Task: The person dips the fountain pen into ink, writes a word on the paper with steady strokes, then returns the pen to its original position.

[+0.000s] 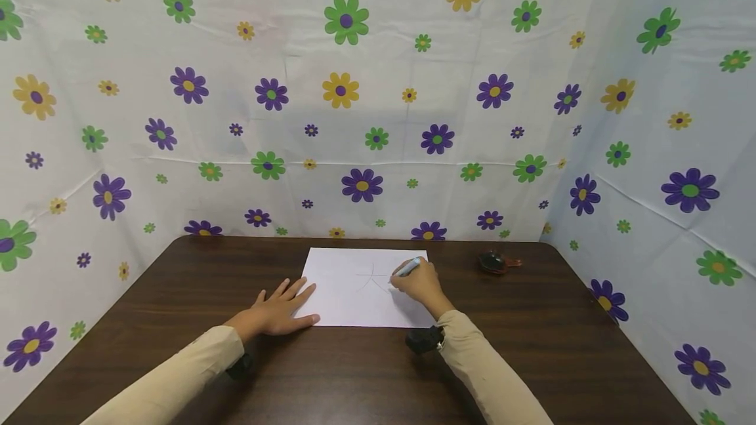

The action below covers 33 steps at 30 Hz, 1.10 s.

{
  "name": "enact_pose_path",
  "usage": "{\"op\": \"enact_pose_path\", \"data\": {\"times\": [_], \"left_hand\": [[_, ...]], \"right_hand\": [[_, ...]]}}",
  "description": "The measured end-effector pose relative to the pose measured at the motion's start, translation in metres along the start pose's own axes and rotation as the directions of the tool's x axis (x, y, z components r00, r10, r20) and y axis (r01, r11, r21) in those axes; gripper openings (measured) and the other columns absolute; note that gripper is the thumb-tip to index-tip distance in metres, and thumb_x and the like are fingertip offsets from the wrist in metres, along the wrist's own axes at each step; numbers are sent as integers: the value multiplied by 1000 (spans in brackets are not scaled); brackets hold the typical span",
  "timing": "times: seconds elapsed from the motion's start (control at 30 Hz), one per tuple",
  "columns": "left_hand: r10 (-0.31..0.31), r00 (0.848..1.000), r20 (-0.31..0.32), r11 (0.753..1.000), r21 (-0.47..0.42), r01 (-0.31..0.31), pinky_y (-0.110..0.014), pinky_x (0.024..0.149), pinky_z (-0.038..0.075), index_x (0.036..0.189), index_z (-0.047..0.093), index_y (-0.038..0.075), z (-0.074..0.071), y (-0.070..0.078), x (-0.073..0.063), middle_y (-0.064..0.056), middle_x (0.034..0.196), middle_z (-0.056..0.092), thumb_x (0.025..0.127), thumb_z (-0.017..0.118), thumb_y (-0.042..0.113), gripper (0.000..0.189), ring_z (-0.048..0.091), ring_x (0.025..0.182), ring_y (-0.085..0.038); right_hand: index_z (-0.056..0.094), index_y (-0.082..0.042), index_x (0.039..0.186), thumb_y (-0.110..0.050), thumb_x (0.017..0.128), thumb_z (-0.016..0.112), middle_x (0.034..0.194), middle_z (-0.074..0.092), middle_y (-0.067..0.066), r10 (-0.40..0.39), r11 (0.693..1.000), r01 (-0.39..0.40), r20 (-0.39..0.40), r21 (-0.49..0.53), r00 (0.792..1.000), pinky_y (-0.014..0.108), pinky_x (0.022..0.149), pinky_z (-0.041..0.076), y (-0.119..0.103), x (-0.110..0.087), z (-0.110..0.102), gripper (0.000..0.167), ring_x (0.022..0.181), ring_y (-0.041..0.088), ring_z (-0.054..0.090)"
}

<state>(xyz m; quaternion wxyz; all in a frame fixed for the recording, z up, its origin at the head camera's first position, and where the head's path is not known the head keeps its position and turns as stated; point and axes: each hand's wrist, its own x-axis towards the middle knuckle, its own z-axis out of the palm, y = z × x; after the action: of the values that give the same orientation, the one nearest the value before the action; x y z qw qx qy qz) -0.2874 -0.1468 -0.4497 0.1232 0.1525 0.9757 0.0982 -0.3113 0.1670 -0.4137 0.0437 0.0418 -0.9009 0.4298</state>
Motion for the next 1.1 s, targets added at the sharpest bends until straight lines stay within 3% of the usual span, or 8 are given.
{"op": "enact_pose_path", "data": {"times": [0.23,0.6,0.73,0.93,1.1], "left_hand": [[8,1000,28,1000,-30,-7,-73,105,3,154,21,24,-14,11,-12,-6,161,12,91,41,68,80,8,146,-38],[8,1000,-4,999,-41,-8,-73,105,1,154,21,29,2,-1,-2,-1,162,10,83,38,79,88,6,147,-35],[17,1000,5,998,-59,-17,-74,103,-1,154,21,27,-3,3,-6,-3,161,10,84,37,78,88,7,146,-39],[13,999,32,999,-45,-12,-73,105,-1,154,19,26,-9,8,-11,-4,162,8,86,36,77,87,5,146,-38],[18,1000,14,998,-56,-17,-74,104,2,154,23,22,-13,11,-14,-6,161,14,89,42,69,82,10,146,-39]], "right_hand": [[74,-2,89,-11,81,74,75,72,7,-20,995,27,-76,94,997,24,57,53,0,3,-7,12,61,14,66],[70,0,106,-9,89,67,81,73,13,-55,983,68,-81,170,995,26,63,57,10,1,-29,20,72,30,70],[70,2,106,-6,89,66,83,72,15,-113,984,126,-114,122,987,26,62,56,19,1,-39,19,72,29,70],[67,6,111,-5,86,69,87,72,20,-244,970,244,-160,-22,957,25,60,54,36,-1,-60,27,73,28,71],[63,5,119,-4,85,71,92,72,19,-282,958,268,-190,-98,940,22,60,50,51,-3,-75,36,77,28,71]]}}
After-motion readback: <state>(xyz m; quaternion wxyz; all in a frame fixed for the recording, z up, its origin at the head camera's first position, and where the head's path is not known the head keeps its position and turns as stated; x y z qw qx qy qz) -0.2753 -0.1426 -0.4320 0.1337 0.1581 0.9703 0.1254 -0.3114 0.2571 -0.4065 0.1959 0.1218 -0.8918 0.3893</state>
